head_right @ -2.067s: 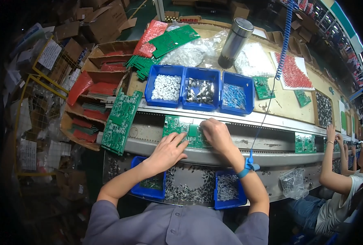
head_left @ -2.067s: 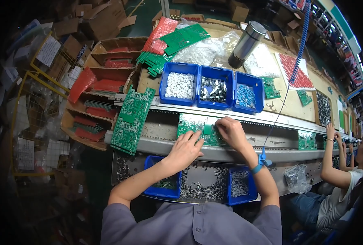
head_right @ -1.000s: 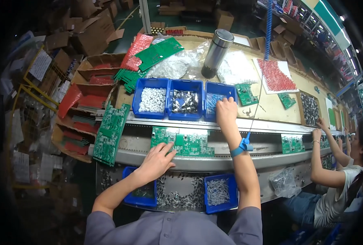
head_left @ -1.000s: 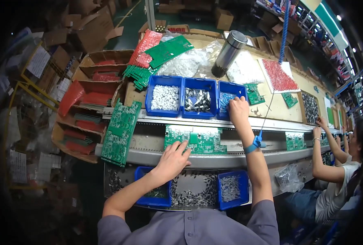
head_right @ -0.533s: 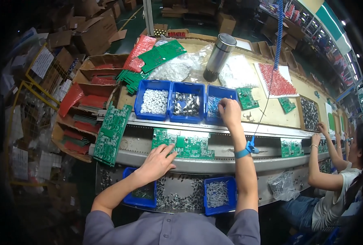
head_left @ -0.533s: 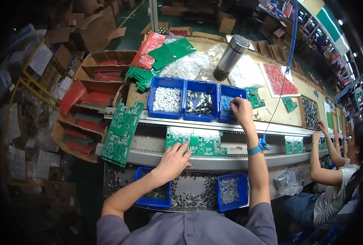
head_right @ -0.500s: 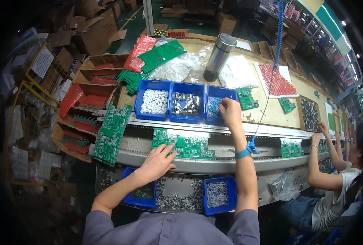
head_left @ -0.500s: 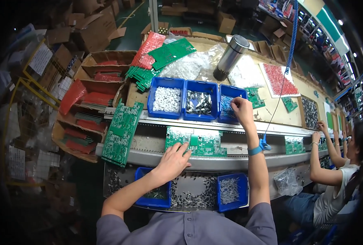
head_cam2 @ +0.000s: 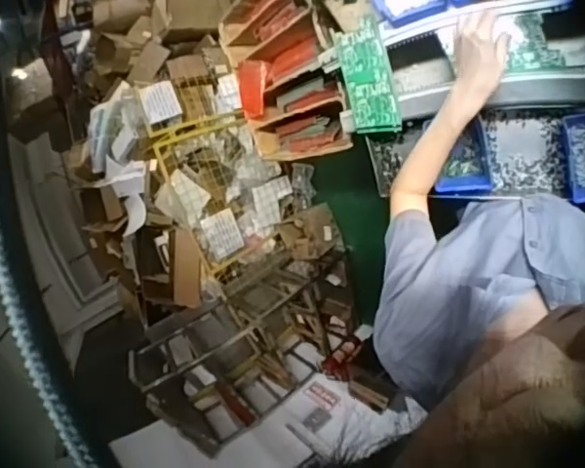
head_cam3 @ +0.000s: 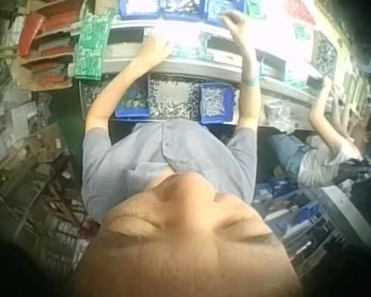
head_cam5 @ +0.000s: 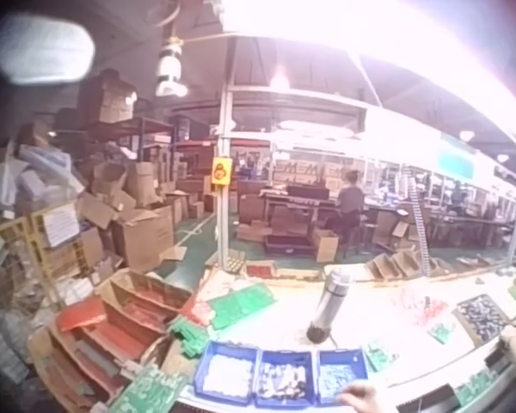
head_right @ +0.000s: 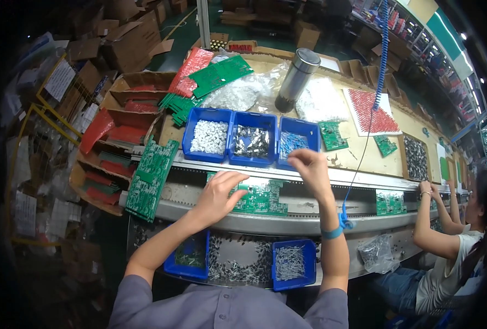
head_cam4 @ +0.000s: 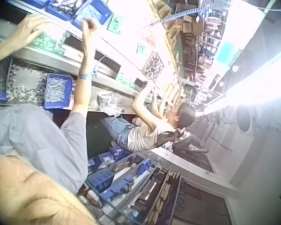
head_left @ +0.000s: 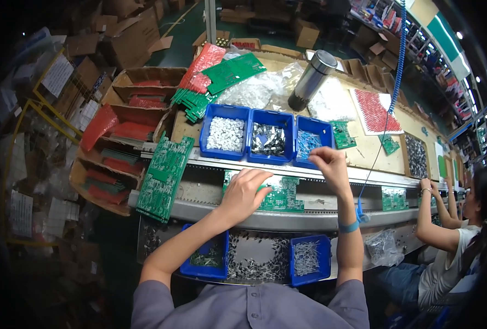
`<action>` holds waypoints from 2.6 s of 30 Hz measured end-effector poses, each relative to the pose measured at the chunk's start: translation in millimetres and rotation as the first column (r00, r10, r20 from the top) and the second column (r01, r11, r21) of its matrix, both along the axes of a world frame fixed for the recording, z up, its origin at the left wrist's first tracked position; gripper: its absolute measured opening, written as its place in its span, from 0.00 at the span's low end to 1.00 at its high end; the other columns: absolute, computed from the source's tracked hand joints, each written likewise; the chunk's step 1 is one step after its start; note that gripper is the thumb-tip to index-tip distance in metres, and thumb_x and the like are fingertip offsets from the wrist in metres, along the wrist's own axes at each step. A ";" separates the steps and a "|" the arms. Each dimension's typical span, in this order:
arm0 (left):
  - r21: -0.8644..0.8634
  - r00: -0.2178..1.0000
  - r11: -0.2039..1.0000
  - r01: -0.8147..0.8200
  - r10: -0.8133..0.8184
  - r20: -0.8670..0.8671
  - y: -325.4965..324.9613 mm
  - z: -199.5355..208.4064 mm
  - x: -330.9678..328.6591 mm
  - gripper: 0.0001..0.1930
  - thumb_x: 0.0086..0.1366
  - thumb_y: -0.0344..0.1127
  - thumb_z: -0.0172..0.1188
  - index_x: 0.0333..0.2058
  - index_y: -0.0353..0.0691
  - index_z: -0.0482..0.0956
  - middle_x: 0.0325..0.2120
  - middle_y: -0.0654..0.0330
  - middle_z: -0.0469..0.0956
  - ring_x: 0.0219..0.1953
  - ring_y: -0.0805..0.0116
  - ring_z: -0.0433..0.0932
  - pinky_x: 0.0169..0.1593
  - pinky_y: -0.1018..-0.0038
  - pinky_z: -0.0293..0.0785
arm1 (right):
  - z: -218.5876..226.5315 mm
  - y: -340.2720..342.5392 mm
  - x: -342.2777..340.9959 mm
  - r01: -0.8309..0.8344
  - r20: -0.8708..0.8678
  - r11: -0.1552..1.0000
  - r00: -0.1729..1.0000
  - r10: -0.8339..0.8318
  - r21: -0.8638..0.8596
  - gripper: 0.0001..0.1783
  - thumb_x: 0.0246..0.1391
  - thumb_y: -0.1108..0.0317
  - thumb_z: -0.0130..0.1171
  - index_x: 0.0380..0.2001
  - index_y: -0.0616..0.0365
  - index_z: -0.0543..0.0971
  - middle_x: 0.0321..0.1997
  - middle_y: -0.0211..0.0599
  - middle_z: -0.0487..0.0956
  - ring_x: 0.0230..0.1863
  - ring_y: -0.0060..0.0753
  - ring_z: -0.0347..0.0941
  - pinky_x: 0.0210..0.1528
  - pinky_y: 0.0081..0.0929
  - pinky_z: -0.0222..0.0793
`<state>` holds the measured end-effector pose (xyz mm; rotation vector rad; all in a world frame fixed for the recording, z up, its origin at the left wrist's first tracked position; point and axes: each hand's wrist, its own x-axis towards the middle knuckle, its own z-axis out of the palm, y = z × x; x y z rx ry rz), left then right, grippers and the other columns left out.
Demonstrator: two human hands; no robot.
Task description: The person assembles electronic circuit boards by picking components from storage bins and inserting them into the boards along the assembly line by hand.
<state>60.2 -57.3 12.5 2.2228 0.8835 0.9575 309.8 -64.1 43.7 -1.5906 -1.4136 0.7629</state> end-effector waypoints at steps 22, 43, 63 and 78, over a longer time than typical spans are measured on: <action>-0.314 0.988 0.941 -0.124 0.147 0.051 15.8 -13.8 -33.2 0.05 0.53 0.26 0.59 0.30 0.34 0.80 0.27 0.53 0.80 0.31 0.59 0.80 0.35 0.70 0.73 | -55.8 -28.6 -32.7 -0.116 -0.094 0.988 0.990 0.106 -0.102 0.08 0.49 0.76 0.60 0.35 0.63 0.80 0.27 0.32 0.81 0.28 0.18 0.74 0.30 0.17 0.69; -0.235 0.960 0.942 -0.238 0.265 0.090 34.2 -30.2 -56.0 0.07 0.54 0.21 0.57 0.32 0.31 0.81 0.28 0.55 0.81 0.29 0.68 0.80 0.34 0.76 0.74 | -70.5 -8.4 -46.2 -0.207 0.216 0.976 0.958 0.188 0.067 0.08 0.49 0.75 0.60 0.34 0.63 0.80 0.29 0.39 0.82 0.30 0.24 0.77 0.34 0.20 0.70; -0.247 0.949 0.935 -0.254 0.290 0.124 38.3 -37.2 -54.9 0.04 0.54 0.22 0.60 0.29 0.29 0.79 0.28 0.56 0.79 0.28 0.71 0.78 0.33 0.78 0.73 | -76.9 -6.0 -45.1 -0.295 0.327 0.944 0.915 0.235 0.147 0.05 0.47 0.79 0.60 0.30 0.63 0.80 0.29 0.40 0.78 0.28 0.34 0.75 0.30 0.25 0.69; -0.256 0.955 0.936 -0.240 0.275 0.111 41.6 -46.4 -55.2 0.05 0.54 0.24 0.60 0.30 0.30 0.80 0.28 0.56 0.79 0.27 0.70 0.79 0.32 0.77 0.74 | -78.0 -4.4 -50.9 -0.369 0.462 0.920 0.844 0.272 0.133 0.05 0.45 0.78 0.60 0.29 0.61 0.80 0.29 0.41 0.76 0.32 0.43 0.73 0.34 0.32 0.69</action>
